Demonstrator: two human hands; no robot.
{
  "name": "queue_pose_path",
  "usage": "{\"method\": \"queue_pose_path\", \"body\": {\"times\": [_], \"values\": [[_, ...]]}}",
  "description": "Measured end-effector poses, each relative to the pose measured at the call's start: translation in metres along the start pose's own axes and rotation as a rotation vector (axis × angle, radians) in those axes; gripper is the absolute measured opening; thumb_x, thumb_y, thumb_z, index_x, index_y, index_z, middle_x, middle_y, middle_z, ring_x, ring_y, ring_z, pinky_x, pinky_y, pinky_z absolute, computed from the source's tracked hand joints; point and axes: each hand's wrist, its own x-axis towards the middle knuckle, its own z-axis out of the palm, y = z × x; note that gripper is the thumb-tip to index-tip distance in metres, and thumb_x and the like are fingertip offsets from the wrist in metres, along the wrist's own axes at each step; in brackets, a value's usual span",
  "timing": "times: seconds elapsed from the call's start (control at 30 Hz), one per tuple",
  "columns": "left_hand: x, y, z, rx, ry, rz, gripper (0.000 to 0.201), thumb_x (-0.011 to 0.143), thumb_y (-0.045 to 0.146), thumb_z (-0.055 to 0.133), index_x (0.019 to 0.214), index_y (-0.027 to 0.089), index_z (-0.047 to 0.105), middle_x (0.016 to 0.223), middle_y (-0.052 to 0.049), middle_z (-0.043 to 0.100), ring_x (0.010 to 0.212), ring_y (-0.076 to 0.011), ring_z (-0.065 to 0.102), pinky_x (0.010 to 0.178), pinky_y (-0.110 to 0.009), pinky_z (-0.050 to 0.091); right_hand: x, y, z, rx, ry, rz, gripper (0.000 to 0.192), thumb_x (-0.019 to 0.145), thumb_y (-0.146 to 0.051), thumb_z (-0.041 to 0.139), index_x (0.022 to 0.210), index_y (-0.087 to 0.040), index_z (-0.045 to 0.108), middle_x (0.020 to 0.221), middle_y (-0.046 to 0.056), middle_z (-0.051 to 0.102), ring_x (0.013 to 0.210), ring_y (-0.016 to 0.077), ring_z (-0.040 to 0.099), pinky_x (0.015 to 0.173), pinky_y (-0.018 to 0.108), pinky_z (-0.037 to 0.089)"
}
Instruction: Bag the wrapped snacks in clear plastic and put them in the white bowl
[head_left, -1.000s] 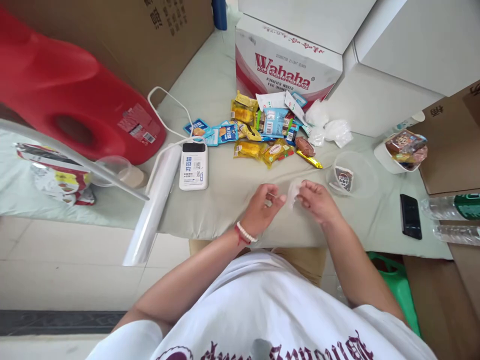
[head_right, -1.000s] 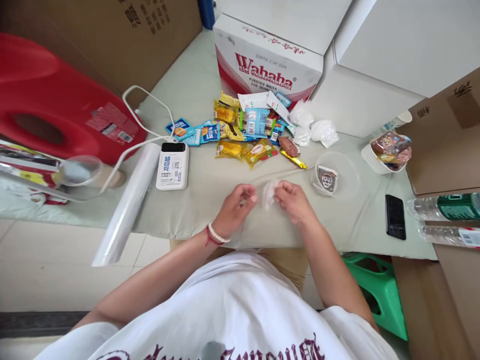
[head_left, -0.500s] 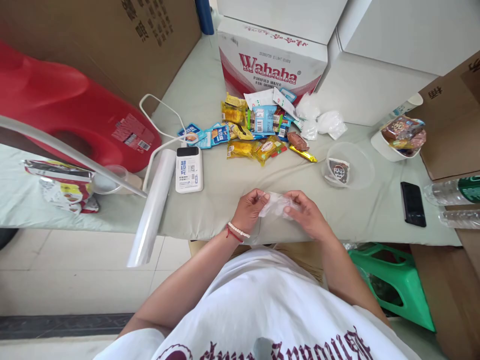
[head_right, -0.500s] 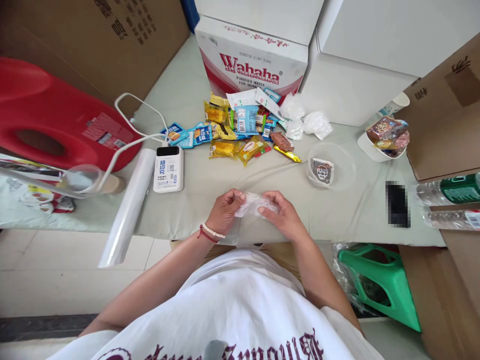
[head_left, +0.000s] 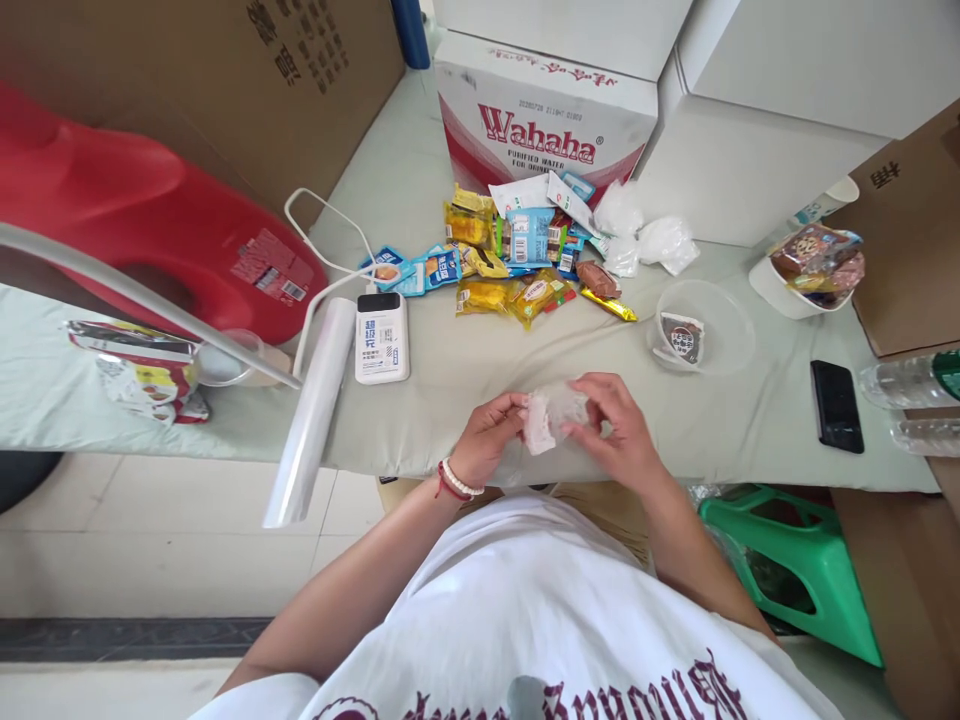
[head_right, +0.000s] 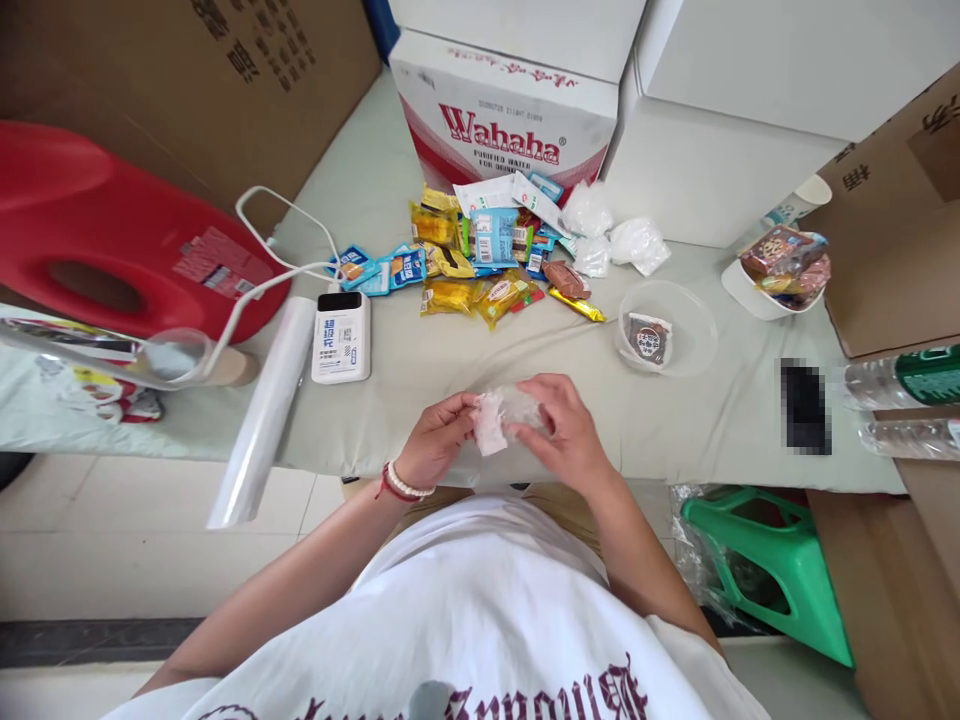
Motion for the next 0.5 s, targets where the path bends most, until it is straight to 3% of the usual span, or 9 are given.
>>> {"method": "queue_pose_path", "body": {"times": [0.07, 0.17, 0.33, 0.5], "values": [[-0.003, 0.001, 0.001, 0.051, -0.065, 0.014, 0.046, 0.076, 0.054, 0.084, 0.099, 0.016, 0.074, 0.076, -0.002, 0.071, 0.069, -0.0147, 0.062, 0.07, -0.029, 0.051, 0.004, -0.005, 0.008, -0.022, -0.106, -0.129, 0.026, 0.098, -0.033, 0.067, 0.123, -0.03, 0.071, 0.126, 0.007, 0.061, 0.075, 0.0121, 0.057, 0.073, 0.03, 0.053], [-0.004, 0.004, -0.003, 0.05, 0.005, 0.009, 0.048, 0.074, 0.055, 0.085, 0.1, 0.016, 0.074, 0.084, -0.004, 0.074, 0.078, -0.0173, 0.066, 0.076, -0.032, 0.055, 0.008, -0.007, 0.014, -0.035, -0.077, -0.209, 0.017, 0.102, -0.027, 0.058, 0.106, -0.028, 0.074, 0.111, 0.006, 0.064, 0.079, 0.0132, 0.061, 0.072, 0.03, 0.053], [-0.003, 0.006, -0.021, -0.158, 0.233, -0.042, 0.048, 0.063, 0.046, 0.093, 0.093, 0.016, 0.072, 0.087, -0.003, 0.073, 0.08, -0.0159, 0.067, 0.078, -0.031, 0.056, -0.01, -0.005, 0.002, -0.084, 0.015, -0.149, 0.016, 0.1, -0.029, 0.059, 0.101, -0.03, 0.075, 0.114, 0.009, 0.065, 0.078, 0.0166, 0.06, 0.07, 0.035, 0.054], [-0.003, 0.009, -0.033, -0.222, 0.388, 0.027, 0.04, 0.062, 0.04, 0.092, 0.083, 0.018, 0.066, 0.074, 0.003, 0.063, 0.062, -0.0073, 0.054, 0.058, -0.021, 0.046, -0.048, 0.017, -0.015, -0.084, -0.028, -0.039, 0.015, 0.098, -0.029, 0.062, 0.102, -0.031, 0.076, 0.112, 0.009, 0.065, 0.086, 0.0199, 0.063, 0.073, 0.037, 0.055]]}}
